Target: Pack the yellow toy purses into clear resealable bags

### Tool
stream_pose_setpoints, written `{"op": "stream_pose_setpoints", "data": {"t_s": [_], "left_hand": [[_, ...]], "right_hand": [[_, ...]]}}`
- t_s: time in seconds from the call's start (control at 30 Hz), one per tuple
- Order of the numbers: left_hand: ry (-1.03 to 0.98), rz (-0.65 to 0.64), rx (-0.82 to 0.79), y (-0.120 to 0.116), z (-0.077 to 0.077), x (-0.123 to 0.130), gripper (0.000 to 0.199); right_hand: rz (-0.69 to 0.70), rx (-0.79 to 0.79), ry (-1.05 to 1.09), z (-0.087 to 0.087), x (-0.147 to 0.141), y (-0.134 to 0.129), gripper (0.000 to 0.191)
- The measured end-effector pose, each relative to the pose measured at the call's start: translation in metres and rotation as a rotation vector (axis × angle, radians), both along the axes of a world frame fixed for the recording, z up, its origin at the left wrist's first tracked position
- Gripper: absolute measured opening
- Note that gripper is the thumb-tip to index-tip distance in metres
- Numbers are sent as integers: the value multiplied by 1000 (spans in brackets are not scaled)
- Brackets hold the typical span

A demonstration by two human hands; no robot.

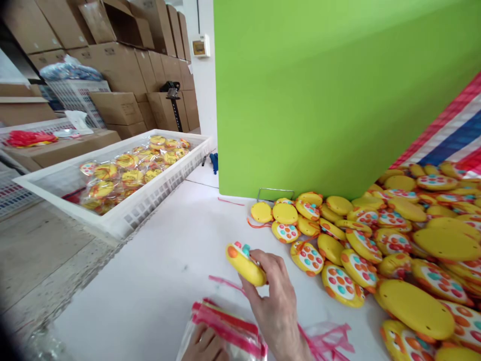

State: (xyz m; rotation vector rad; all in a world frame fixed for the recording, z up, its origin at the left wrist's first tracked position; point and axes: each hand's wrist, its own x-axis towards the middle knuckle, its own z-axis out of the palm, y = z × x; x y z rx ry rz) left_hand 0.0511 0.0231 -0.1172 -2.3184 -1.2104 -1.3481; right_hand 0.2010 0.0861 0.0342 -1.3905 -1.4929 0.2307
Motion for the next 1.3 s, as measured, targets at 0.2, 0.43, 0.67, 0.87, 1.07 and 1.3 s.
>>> {"op": "stream_pose_setpoints", "data": {"t_s": [0.2, 0.43, 0.67, 0.87, 1.07, 1.3], "left_hand": [[234, -244, -459, -5, 41, -27, 41], [55, -299, -802, -14, 74, -42, 77], [60, -357, -823, -7, 80, -34, 20], [134, -362, -615, -16, 79, -33, 18], [72, -371, -538, -18, 104, -44, 21], [-382, -146, -1007, -3, 132, -77, 16]], "right_hand": [[-29, -417, 544, -8, 11, -31, 52], [67, -683, 757, -31, 19, -77, 58], [157, -856, 1006, -22, 13, -100, 52], [45, -777, 955, -23, -8, -92, 60], [103, -673, 201, -36, -22, -105, 47], [315, -552, -47, -38, 4, -109, 44]]}}
